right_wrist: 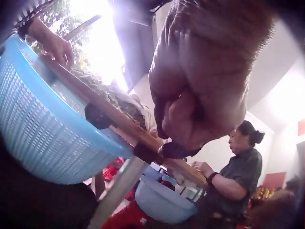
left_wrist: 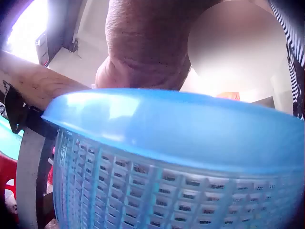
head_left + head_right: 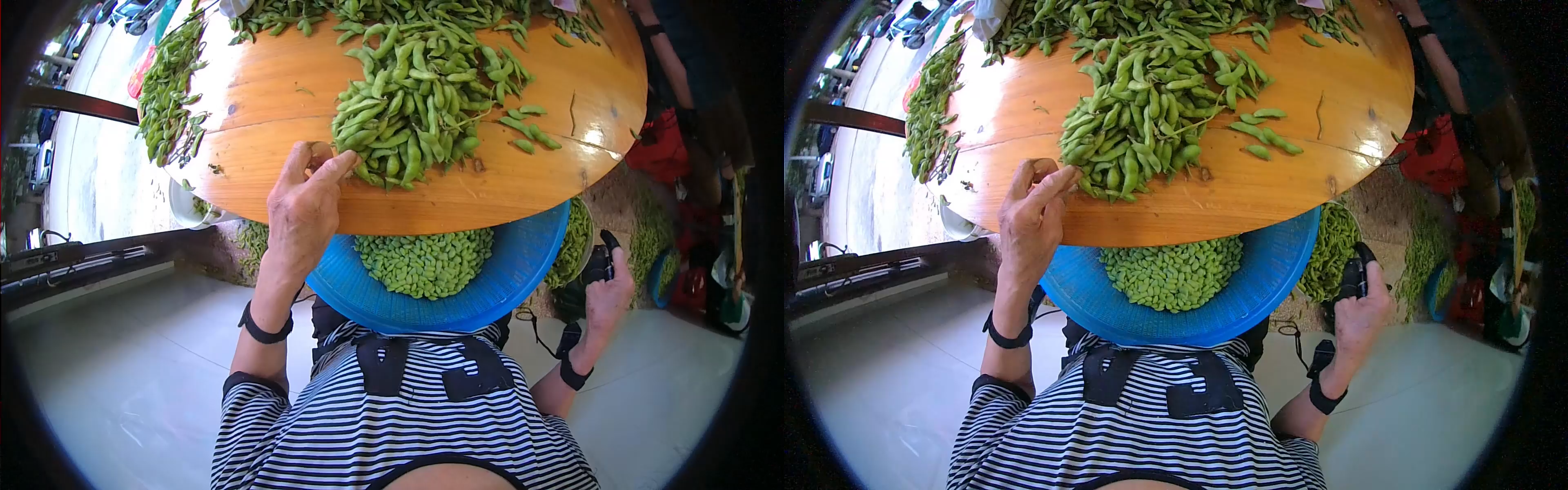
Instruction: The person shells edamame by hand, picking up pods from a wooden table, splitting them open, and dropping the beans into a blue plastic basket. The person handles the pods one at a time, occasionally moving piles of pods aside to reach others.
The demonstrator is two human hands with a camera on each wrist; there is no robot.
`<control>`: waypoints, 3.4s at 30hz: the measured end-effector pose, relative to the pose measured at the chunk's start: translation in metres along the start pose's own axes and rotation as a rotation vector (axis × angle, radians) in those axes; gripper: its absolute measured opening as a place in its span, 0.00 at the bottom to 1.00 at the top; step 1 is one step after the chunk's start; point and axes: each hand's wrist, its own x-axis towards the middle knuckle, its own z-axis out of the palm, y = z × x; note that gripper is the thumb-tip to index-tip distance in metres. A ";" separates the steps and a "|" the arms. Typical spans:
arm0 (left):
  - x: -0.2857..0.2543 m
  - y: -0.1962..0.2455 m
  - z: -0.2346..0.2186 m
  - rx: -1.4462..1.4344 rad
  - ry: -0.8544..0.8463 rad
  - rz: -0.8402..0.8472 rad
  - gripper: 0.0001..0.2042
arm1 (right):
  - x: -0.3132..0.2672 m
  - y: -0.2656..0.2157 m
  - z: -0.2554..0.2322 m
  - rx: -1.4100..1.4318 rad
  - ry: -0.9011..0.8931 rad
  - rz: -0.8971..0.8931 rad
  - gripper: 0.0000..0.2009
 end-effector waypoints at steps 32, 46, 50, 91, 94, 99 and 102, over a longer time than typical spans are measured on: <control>-0.050 0.079 0.038 -0.945 -0.498 -0.630 0.04 | -0.032 -0.095 0.058 0.660 -0.726 -0.372 0.14; -0.063 0.082 0.048 -0.699 -0.357 -0.346 0.10 | -0.048 -0.098 0.066 0.706 -0.695 -0.226 0.13; -0.064 0.079 0.050 -0.534 -0.298 -0.216 0.10 | -0.052 -0.098 0.066 0.690 -0.678 -0.233 0.11; -0.054 0.071 0.041 -1.012 -0.707 -0.667 0.11 | -0.034 -0.048 0.045 0.502 -0.231 -0.094 0.09; -0.042 0.069 0.017 -0.434 -0.216 -0.202 0.11 | -0.008 -0.002 0.014 0.179 0.060 -0.075 0.06; -0.008 0.036 0.007 0.062 0.014 -0.048 0.12 | -0.003 0.007 -0.005 0.005 0.117 -0.067 0.18; -0.008 0.028 0.012 0.126 -0.023 -0.011 0.13 | -0.006 -0.009 0.004 -0.007 0.095 -0.085 0.17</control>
